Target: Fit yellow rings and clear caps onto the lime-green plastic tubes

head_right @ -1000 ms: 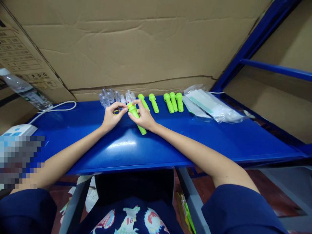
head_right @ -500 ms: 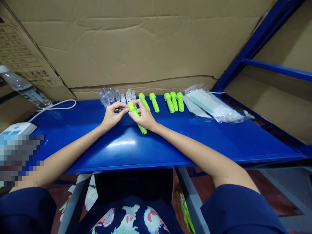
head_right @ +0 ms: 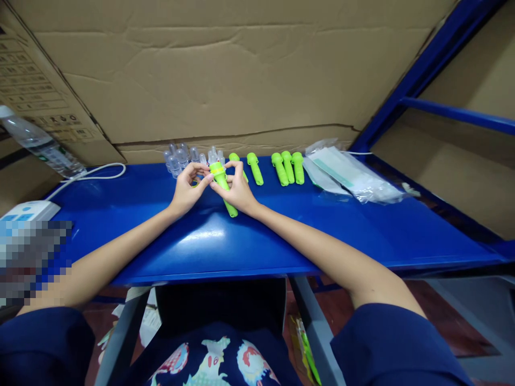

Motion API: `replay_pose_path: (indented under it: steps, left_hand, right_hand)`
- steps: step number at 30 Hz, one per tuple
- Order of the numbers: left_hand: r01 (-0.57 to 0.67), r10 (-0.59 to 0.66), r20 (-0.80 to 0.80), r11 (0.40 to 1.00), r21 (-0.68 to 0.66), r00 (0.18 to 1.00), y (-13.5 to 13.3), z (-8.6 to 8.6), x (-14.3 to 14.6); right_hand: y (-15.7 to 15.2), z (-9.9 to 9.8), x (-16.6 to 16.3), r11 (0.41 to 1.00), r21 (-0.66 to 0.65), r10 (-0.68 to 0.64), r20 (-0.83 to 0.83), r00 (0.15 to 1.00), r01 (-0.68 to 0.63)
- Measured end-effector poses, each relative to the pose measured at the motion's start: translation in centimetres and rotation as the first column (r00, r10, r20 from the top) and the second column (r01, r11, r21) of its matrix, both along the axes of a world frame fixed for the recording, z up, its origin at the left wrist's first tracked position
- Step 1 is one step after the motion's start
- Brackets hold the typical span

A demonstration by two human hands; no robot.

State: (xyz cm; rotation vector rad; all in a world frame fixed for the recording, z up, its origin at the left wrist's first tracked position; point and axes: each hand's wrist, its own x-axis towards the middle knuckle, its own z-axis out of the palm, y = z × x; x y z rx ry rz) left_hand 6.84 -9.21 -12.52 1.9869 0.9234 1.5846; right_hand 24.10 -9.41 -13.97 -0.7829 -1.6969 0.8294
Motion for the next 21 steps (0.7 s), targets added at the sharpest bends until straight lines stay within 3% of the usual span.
replay_pose_path:
  steps: [7, 21]
  left_hand:
    - [-0.020, 0.020, -0.013, 0.999, 0.027, 1.000, 0.8, -0.6, -0.2]
    - [-0.066, 0.071, -0.073, 0.995, 0.078, 0.995, -0.2, 0.0, -0.2]
  right_hand:
    - [0.3, -0.4, -0.3, 0.993, -0.071, 0.087, -0.106, 0.991, -0.094]
    - [-0.3, -0.1, -0.3, 0.994, -0.055, 0.092, 0.004, 0.996, -0.092]
